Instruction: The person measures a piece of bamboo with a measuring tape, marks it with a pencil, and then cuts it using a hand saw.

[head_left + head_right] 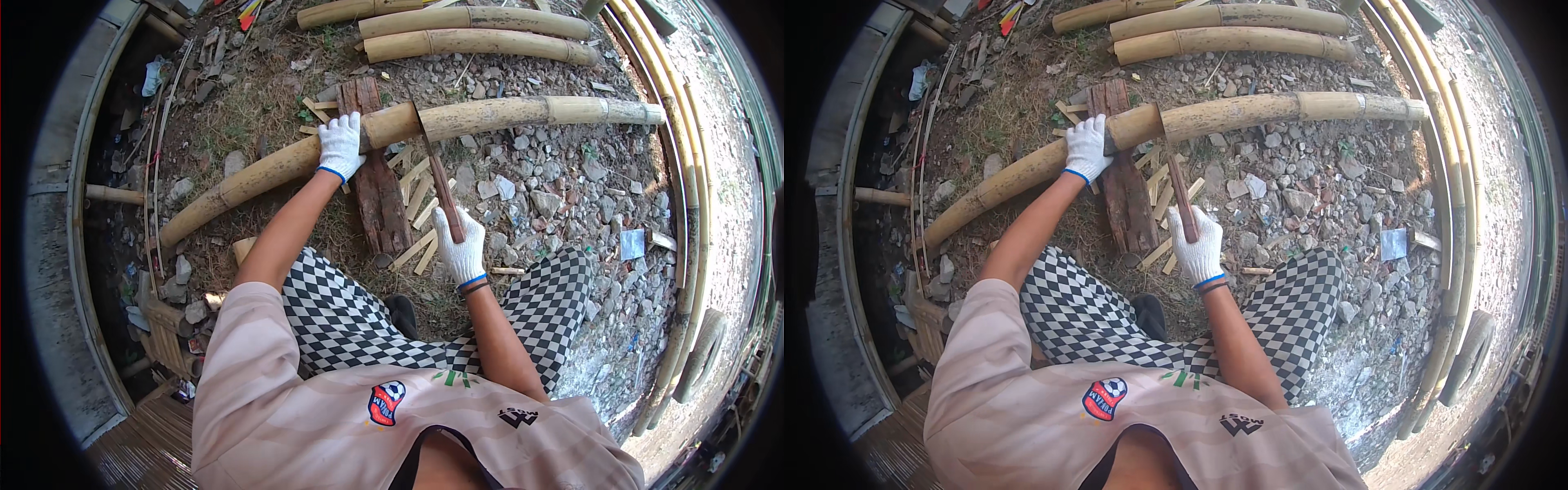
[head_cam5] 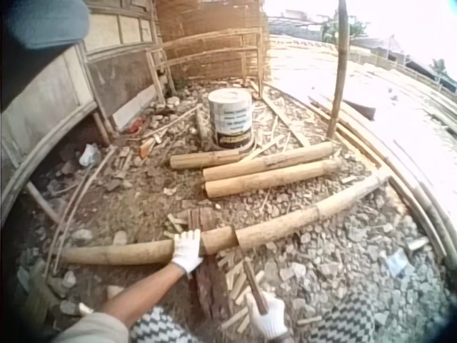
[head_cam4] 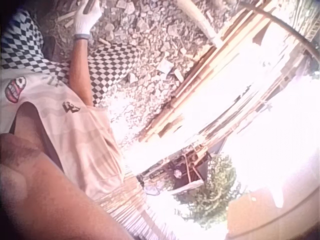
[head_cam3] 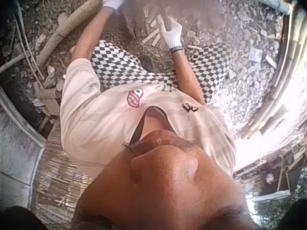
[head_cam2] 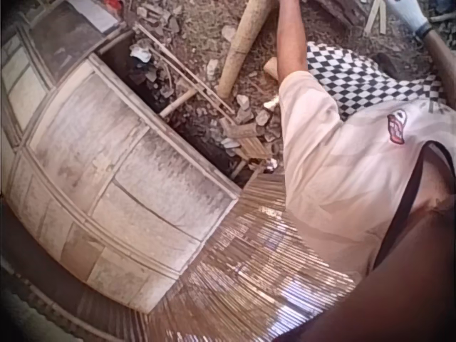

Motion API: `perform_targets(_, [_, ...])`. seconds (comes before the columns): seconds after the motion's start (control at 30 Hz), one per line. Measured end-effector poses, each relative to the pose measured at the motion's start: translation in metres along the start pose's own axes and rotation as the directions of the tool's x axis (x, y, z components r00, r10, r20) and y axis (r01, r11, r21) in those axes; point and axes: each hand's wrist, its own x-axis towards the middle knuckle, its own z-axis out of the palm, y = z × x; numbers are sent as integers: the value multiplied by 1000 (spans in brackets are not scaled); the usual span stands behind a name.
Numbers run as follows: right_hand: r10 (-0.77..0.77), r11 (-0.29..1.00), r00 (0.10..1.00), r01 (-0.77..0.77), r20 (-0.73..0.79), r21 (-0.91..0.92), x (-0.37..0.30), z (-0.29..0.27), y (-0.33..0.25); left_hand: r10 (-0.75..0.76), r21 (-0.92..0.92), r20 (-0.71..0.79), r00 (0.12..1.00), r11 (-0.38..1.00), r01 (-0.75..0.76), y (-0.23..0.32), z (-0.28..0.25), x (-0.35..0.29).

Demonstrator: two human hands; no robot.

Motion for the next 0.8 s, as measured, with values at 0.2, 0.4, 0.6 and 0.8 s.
perform_targets(0.2, [15,1000,998,-13,-54,24,7,3,-5,-51,-225,88,995,972,70,-12,-10,22])
perform_targets(0.4, [-45,998,993,50,-108,40,12,16,5,52,-312,248,967,950,29,-34,-23,46])
perform_targets(0.6, [-68,998,995,69,-68,10,47,-6,-36,57,-290,303,951,956,35,-39,-24,55])
perform_targets(0.8, [9,1000,1000,-9,2,29,39,-24,-56,58,-348,266,962,936,40,-41,-23,54])
